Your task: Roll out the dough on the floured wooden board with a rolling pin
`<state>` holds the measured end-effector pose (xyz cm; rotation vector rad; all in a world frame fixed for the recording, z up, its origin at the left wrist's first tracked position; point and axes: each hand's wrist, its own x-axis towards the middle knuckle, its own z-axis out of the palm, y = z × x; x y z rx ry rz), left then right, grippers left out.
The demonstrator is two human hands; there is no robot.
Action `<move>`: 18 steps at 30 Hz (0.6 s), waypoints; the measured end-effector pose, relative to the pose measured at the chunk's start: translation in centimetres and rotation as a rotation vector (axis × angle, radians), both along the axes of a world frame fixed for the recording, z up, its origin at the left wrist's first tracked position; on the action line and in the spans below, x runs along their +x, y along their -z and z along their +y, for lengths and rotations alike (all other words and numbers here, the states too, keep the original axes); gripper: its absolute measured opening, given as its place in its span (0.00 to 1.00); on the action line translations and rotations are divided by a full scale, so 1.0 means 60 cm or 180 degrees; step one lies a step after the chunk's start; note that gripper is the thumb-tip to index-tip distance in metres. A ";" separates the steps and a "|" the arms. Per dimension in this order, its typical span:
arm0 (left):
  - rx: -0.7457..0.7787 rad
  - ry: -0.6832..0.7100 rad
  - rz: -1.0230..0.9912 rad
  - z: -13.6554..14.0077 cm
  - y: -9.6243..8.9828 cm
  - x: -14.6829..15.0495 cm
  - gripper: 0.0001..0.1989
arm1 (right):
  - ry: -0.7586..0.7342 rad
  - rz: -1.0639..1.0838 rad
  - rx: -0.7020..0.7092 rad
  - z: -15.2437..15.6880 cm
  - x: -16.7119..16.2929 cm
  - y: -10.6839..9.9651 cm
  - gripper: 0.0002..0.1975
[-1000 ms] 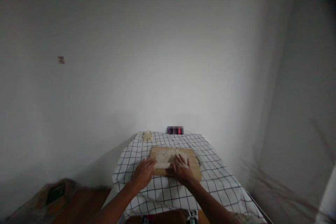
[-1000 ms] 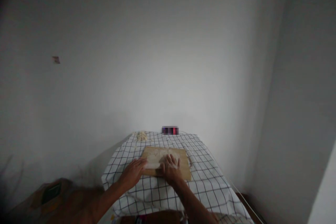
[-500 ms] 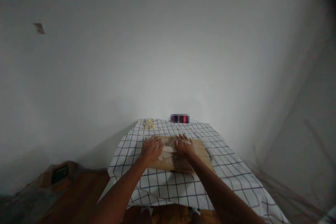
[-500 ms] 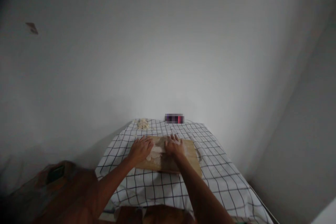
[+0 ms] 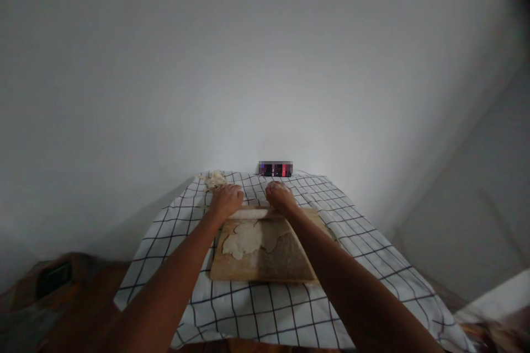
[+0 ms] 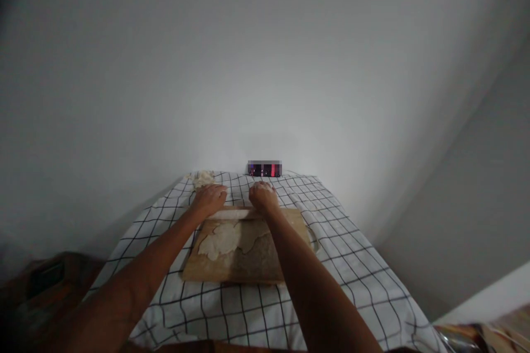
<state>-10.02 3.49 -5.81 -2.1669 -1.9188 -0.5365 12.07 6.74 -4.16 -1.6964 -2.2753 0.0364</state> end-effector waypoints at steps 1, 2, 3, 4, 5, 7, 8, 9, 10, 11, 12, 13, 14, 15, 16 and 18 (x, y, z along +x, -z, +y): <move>-0.0021 -0.0013 0.0034 0.010 -0.001 -0.001 0.19 | -0.0026 -0.0021 -0.0004 0.009 -0.002 -0.001 0.23; -0.0034 -0.0032 0.0056 0.018 -0.003 -0.003 0.20 | -0.0064 -0.0038 -0.0008 0.018 -0.004 -0.001 0.23; -0.0048 -0.0063 0.0070 0.025 -0.003 -0.004 0.20 | -0.0108 -0.0056 -0.0010 0.026 -0.007 -0.001 0.23; -0.0070 -0.0086 0.0089 0.031 -0.004 -0.005 0.20 | -0.0149 -0.0081 -0.0014 0.033 -0.009 0.000 0.23; -0.0100 -0.0092 0.0116 0.037 -0.004 -0.006 0.20 | -0.0182 -0.0109 -0.0014 0.040 -0.011 0.002 0.24; -0.0166 -0.0072 0.0170 0.044 -0.004 -0.008 0.20 | -0.0235 -0.0164 -0.0032 0.051 -0.014 0.006 0.24; -0.0191 -0.0064 0.0184 0.046 -0.003 -0.009 0.20 | -0.0253 -0.0184 -0.0057 0.055 -0.015 0.008 0.25; -0.0207 -0.0069 0.0185 0.047 -0.003 -0.010 0.20 | -0.0262 -0.0192 -0.0082 0.058 -0.016 0.009 0.25; -0.0212 -0.0081 0.0177 0.047 -0.002 -0.011 0.20 | -0.0260 -0.0184 -0.0097 0.061 -0.016 0.011 0.25; -0.0207 -0.0097 0.0163 0.047 -0.001 -0.011 0.20 | -0.0248 -0.0169 -0.0113 0.062 -0.016 0.012 0.25; -0.0197 -0.0102 0.0143 0.045 0.000 -0.012 0.20 | -0.0237 -0.0156 -0.0132 0.061 -0.016 0.013 0.25; -0.0185 -0.0098 0.0121 0.043 0.002 -0.012 0.20 | -0.0229 -0.0139 -0.0147 0.060 -0.015 0.013 0.25; -0.0173 -0.0086 0.0101 0.039 0.003 -0.012 0.20 | -0.0231 -0.0120 -0.0167 0.057 -0.014 0.014 0.25; -0.0167 -0.0076 0.0083 0.035 0.006 -0.011 0.20 | -0.0234 -0.0099 -0.0197 0.053 -0.013 0.014 0.25; -0.0174 -0.0080 0.0068 0.031 0.008 -0.011 0.19 | -0.0239 -0.0076 -0.0228 0.048 -0.011 0.014 0.25; -0.0143 -0.0059 -0.0002 0.020 0.014 -0.011 0.19 | -0.0243 -0.0043 -0.0268 0.035 -0.007 0.015 0.24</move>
